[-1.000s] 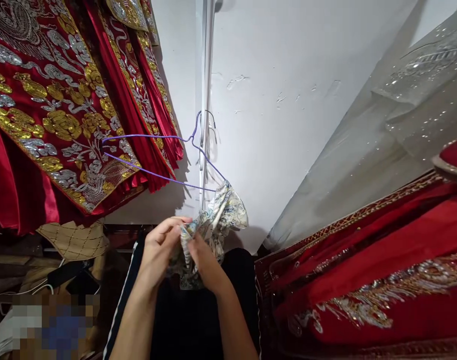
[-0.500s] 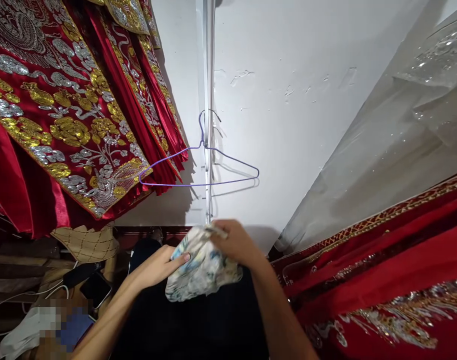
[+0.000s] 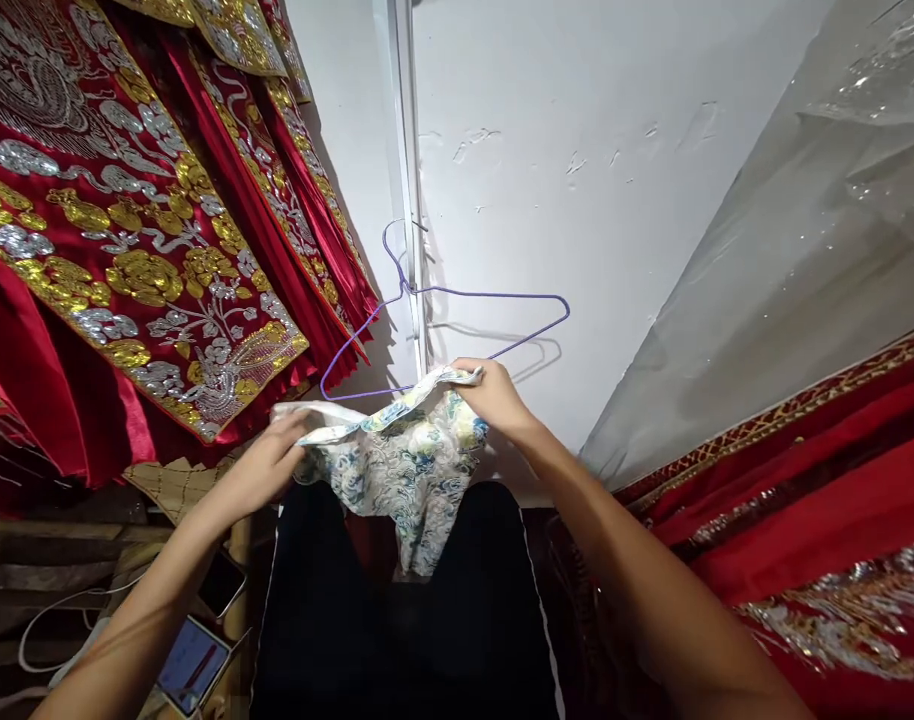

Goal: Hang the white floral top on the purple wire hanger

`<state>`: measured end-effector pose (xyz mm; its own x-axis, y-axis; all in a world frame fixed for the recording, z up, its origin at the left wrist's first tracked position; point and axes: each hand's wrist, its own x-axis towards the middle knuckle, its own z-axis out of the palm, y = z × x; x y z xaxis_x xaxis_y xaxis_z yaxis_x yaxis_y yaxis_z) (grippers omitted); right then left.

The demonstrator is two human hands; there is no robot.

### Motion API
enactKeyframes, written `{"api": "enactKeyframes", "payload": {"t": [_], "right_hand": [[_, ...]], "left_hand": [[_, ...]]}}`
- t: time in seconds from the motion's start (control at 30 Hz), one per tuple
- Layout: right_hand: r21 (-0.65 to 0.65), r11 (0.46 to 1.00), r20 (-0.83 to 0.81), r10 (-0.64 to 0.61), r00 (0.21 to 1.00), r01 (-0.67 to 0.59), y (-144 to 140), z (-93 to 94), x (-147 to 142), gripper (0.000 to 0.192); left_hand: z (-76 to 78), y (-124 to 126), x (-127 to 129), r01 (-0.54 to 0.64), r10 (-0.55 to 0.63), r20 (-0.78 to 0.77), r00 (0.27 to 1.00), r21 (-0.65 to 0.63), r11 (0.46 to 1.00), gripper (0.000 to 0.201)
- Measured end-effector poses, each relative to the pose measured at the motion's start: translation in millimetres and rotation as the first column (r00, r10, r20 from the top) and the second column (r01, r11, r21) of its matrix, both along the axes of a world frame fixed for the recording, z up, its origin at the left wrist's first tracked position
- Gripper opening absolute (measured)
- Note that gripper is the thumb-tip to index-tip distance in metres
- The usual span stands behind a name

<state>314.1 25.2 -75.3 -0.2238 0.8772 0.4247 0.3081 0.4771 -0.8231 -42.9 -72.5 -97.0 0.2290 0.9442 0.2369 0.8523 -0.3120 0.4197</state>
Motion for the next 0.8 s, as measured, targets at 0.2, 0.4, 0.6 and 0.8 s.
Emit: {"api": "enactKeyframes", "payload": {"t": [0.2, 0.4, 0.6, 0.8], "right_hand": [[0.011, 0.996, 0.019, 0.089, 0.996, -0.089, -17, 23.4, 0, 0.016], [-0.032, 0.986, 0.015, 0.163, 0.987, -0.162, -34, 15.1, -10, 0.022], [0.146, 0.941, -0.084, -0.295, 0.952, 0.305, -34, 41.7, 35, 0.084], [0.049, 0.922, -0.010, -0.383, 0.924, 0.383, -13, 78.8, 98, 0.030]], "left_hand": [[40.8, 42, 24, -0.044, -0.013, 0.248, 0.969, 0.223, 0.974, 0.027], [75.0, 72, 62, 0.058, -0.192, 0.281, 0.940, 0.424, 0.904, 0.042], [94.8, 85, 49, 0.078, -0.168, 0.199, 0.966, 0.394, 0.916, 0.046], [117.5, 84, 45, 0.034, -0.128, 0.216, 0.968, 0.393, 0.919, 0.028]]}}
